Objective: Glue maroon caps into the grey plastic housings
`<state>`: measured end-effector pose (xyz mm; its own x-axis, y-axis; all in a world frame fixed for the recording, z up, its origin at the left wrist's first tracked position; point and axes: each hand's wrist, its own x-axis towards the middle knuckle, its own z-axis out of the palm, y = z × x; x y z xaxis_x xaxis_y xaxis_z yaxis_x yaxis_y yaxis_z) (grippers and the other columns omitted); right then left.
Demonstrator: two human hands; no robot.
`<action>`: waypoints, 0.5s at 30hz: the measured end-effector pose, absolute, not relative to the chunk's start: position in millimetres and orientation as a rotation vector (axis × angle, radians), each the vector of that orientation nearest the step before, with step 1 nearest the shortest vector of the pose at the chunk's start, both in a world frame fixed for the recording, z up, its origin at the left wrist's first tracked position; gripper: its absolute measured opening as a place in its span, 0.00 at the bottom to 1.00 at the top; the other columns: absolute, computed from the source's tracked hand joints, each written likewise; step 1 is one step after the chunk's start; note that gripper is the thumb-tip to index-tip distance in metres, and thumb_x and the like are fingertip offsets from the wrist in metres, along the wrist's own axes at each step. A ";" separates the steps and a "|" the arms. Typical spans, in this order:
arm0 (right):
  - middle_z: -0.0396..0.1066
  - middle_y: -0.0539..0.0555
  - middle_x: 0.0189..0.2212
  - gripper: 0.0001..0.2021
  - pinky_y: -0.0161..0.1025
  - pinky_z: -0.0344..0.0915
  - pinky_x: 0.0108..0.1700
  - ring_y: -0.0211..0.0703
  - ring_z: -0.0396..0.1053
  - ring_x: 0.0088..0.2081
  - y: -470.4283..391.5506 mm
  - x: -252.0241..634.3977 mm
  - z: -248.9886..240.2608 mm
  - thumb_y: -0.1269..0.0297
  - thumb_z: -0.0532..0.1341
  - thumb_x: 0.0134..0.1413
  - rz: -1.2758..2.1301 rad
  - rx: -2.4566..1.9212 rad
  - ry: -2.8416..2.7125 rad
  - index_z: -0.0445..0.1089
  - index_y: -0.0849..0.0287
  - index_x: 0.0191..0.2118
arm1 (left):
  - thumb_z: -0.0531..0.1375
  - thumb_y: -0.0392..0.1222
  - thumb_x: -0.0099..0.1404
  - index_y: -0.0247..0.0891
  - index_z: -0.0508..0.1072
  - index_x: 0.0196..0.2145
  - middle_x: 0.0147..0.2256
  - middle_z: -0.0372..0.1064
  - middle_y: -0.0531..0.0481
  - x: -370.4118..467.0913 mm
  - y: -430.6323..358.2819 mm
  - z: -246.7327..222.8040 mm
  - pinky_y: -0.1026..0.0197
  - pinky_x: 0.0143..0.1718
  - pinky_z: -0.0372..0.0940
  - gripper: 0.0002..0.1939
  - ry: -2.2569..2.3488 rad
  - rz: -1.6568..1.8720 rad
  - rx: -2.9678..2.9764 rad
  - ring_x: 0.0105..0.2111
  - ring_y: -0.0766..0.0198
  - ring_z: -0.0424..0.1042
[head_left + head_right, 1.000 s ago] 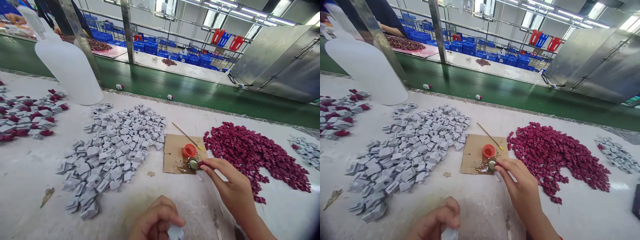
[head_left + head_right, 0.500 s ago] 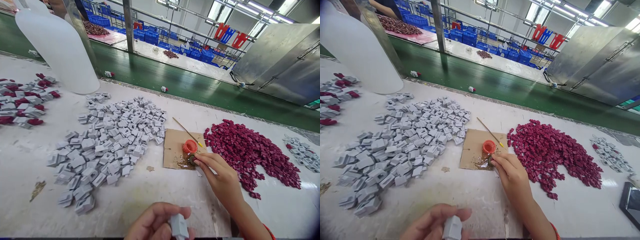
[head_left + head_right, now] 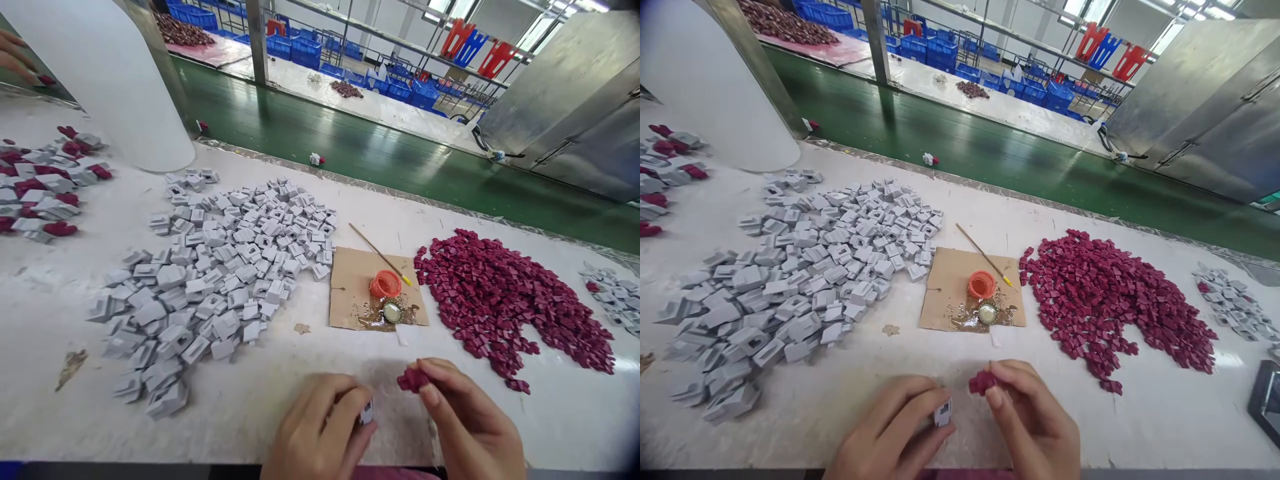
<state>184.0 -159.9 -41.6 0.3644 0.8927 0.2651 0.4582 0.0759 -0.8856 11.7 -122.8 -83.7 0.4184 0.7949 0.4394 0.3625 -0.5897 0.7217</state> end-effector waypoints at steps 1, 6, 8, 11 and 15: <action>0.77 0.45 0.33 0.11 0.24 0.73 0.35 0.33 0.76 0.33 -165.1 180.2 -45.7 0.69 0.63 0.56 0.552 -1.527 -1.241 0.75 0.45 0.42 | 0.51 0.42 0.72 0.40 0.73 0.41 0.33 0.74 0.49 14.3 -123.0 -83.4 0.65 0.32 0.72 0.11 1.009 1.113 2.144 0.31 0.62 0.76; 0.75 0.48 0.35 0.14 0.27 0.74 0.38 0.34 0.74 0.36 -179.2 166.8 -61.5 0.75 0.64 0.52 0.489 -1.483 -1.280 0.74 0.49 0.42 | 0.52 0.44 0.72 0.39 0.73 0.41 0.33 0.76 0.48 16.8 -121.2 -79.6 0.64 0.34 0.72 0.11 1.035 1.084 2.123 0.32 0.61 0.77; 0.75 0.49 0.34 0.14 0.28 0.74 0.38 0.35 0.74 0.37 -179.3 163.8 -62.6 0.77 0.63 0.51 0.436 -1.489 -1.338 0.74 0.52 0.42 | 0.52 0.44 0.72 0.39 0.72 0.41 0.33 0.75 0.48 15.0 -120.3 -78.1 0.64 0.33 0.72 0.11 1.051 1.098 2.111 0.32 0.62 0.76; 0.75 0.51 0.32 0.13 0.29 0.74 0.35 0.37 0.74 0.35 -175.1 160.7 -60.0 0.78 0.63 0.51 0.376 -1.486 -1.407 0.74 0.55 0.41 | 0.55 0.41 0.71 0.38 0.72 0.42 0.35 0.75 0.47 12.7 -120.5 -76.1 0.65 0.36 0.73 0.08 1.038 1.039 2.134 0.34 0.62 0.77; 0.74 0.52 0.30 0.12 0.31 0.74 0.31 0.38 0.74 0.32 -167.9 157.9 -55.1 0.79 0.63 0.51 0.325 -1.440 -1.505 0.74 0.57 0.40 | 0.54 0.40 0.71 0.37 0.72 0.42 0.34 0.76 0.47 12.8 -121.4 -74.0 0.65 0.36 0.73 0.08 1.031 1.054 2.168 0.33 0.62 0.77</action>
<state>157.9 -167.9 -55.1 0.1936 0.8697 0.4539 0.6048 0.2585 -0.7532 12.8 -121.4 -74.0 0.4095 0.8070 0.4255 0.4075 -0.5791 0.7062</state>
